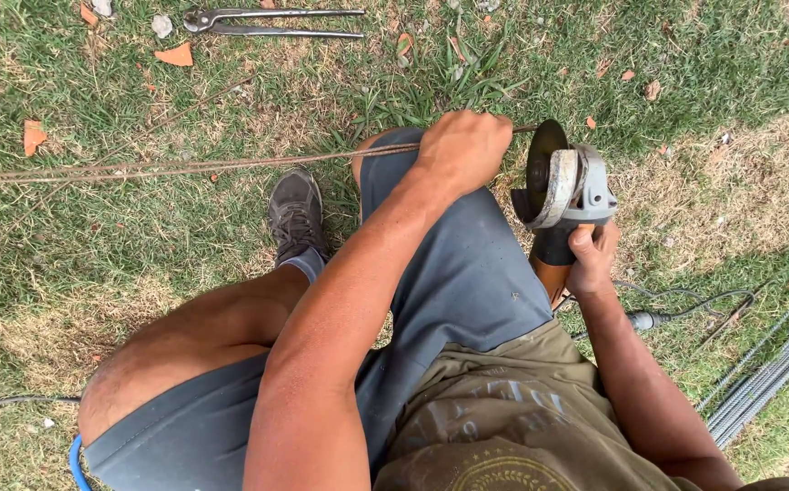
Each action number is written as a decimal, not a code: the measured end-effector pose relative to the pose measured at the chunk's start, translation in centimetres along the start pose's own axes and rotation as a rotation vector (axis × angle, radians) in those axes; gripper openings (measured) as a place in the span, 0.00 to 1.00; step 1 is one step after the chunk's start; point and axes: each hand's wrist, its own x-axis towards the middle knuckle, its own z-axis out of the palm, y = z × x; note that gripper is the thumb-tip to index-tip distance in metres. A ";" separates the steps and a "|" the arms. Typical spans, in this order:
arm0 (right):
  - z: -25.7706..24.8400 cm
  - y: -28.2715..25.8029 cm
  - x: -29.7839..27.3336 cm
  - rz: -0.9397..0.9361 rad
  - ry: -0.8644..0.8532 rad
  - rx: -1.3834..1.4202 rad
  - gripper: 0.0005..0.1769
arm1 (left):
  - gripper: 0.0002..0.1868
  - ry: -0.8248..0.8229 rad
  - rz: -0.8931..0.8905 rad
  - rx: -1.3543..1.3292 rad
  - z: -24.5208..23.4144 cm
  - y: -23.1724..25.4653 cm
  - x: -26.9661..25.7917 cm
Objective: The person uses pliers to bend and straighten a metal rod against a brick wall. They then sit on the ground and use an angle grinder to cut the rod. Finally, they stand up and continue bending the rod with the pliers.
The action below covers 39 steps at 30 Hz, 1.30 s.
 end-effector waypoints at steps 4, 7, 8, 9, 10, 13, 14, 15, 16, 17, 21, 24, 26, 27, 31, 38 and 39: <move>0.0 0.2 0.2 -0.021 -0.027 -0.020 0.28 | 0.15 -0.022 -0.022 -0.054 -0.5 0.0 0.0; -0.1 0.7 -0.1 -0.020 -0.034 -0.031 0.28 | 0.15 -0.027 -0.032 -0.076 -1.0 0.0 -0.1; -0.4 1.3 -0.2 -0.010 -0.036 -0.033 0.27 | 0.15 -0.019 -0.035 -0.090 -1.1 0.0 -0.2; -0.7 1.9 -0.1 -0.011 -0.037 -0.033 0.27 | 0.15 -0.018 -0.036 -0.089 -1.4 -0.1 -0.1; -1.0 2.4 -0.2 -0.016 -0.037 -0.042 0.27 | 0.15 -0.041 -0.035 -0.090 -1.6 0.0 0.0; -1.6 3.2 -0.2 -0.019 -0.044 -0.043 0.26 | 0.15 -0.059 -0.050 -0.104 -1.9 0.3 -0.1; -1.7 3.3 -0.2 -0.017 -0.048 -0.037 0.26 | 0.14 -0.056 -0.065 -0.119 -2.0 0.5 -0.1; -1.5 3.1 -0.2 -0.016 -0.049 -0.037 0.26 | 0.14 -0.056 -0.066 -0.118 -2.0 0.4 -0.1; -1.4 2.8 -0.2 -0.019 -0.050 -0.048 0.26 | 0.14 -0.072 -0.053 -0.107 -2.0 0.3 0.0; -1.3 2.5 -0.1 -0.022 -0.051 -0.059 0.26 | 0.14 -0.088 -0.040 -0.096 -2.0 0.3 0.1; -1.3 3.0 -0.1 -0.031 -0.041 -0.063 0.26 | 0.13 -0.082 -0.040 -0.101 -2.2 0.4 0.0; -1.8 3.6 0.3 -0.033 -0.018 -0.058 0.25 | 0.15 -0.075 -0.017 -0.127 -2.6 1.2 -0.3; -2.6 5.5 0.7 -0.014 0.011 -0.022 0.24 | 0.13 -0.071 0.009 -0.077 -2.1 0.9 0.0; -2.1 4.5 0.5 -0.016 0.010 -0.020 0.24 | 0.13 -0.069 0.009 -0.074 -1.7 0.8 0.0; -4.5 6.1 0.8 -0.004 0.033 -0.011 0.22 | 0.14 -0.058 -0.030 -0.097 -1.5 0.5 0.1; -0.7 0.9 0.6 0.169 0.098 0.151 0.22 | 0.14 -0.036 -0.050 -0.093 -1.9 -0.3 -0.2; -2.6 2.1 0.9 0.162 0.097 0.156 0.22 | 0.14 -0.032 -0.046 -0.086 -1.8 0.4 -0.1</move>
